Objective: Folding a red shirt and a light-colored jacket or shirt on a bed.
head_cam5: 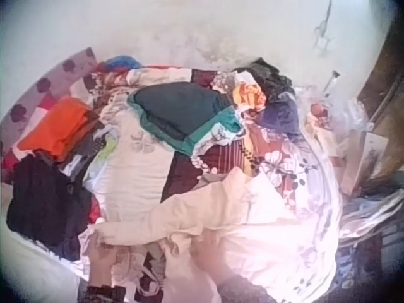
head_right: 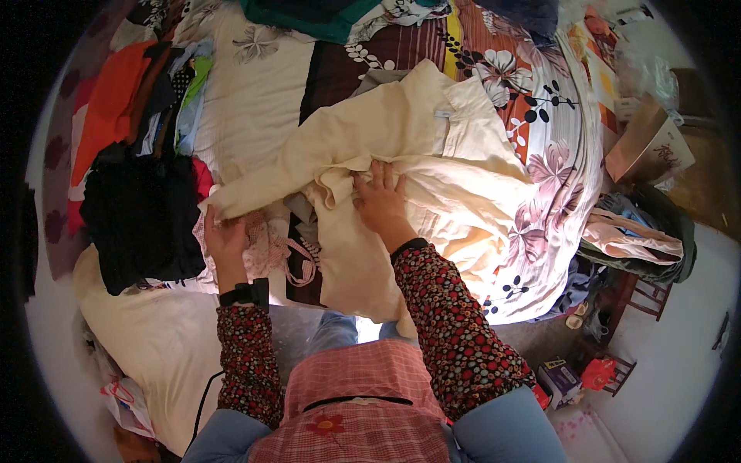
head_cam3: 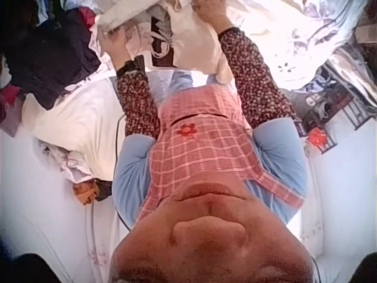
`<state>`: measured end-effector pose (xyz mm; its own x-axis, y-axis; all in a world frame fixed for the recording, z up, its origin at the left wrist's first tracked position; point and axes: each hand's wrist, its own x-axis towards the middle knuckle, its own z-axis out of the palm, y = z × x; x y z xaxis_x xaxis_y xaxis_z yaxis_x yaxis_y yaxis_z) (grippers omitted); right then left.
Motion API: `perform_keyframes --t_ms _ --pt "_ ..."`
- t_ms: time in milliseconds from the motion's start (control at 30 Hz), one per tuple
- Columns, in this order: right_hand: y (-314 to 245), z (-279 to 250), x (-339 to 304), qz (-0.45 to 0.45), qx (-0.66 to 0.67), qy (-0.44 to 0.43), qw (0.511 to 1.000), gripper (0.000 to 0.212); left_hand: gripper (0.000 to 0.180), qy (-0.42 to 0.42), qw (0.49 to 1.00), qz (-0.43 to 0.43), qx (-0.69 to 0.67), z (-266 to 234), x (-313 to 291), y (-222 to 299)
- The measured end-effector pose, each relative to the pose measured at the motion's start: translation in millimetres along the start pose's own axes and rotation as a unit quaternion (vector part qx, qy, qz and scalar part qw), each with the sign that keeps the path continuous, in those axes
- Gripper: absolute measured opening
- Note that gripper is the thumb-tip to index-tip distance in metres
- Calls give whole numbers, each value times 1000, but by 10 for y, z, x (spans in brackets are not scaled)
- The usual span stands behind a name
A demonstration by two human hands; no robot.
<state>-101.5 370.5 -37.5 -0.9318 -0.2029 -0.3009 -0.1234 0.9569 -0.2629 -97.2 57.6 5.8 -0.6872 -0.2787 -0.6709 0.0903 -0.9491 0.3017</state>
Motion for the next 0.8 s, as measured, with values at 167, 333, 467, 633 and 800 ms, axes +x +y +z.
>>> perform_keyframes --t_ms 167,333,467,633,800 --pt "-49 -53 -14 5 12 -12 1000 56 19 -105 962 -108 -227 36 41 320" --pt "10 -84 -39 11 21 -13 1000 59 26 27 993 -110 -38 189 224 181" --pt "-128 -223 -41 10 45 -32 998 60 49 202 947 -154 198 -56 492 71" --pt "-96 -375 -221 12 119 83 989 57 50 17 984 -65 164 293 458 -356" --pt "-301 -563 -357 3 301 100 949 41 46 -40 984 -80 155 401 463 -232"
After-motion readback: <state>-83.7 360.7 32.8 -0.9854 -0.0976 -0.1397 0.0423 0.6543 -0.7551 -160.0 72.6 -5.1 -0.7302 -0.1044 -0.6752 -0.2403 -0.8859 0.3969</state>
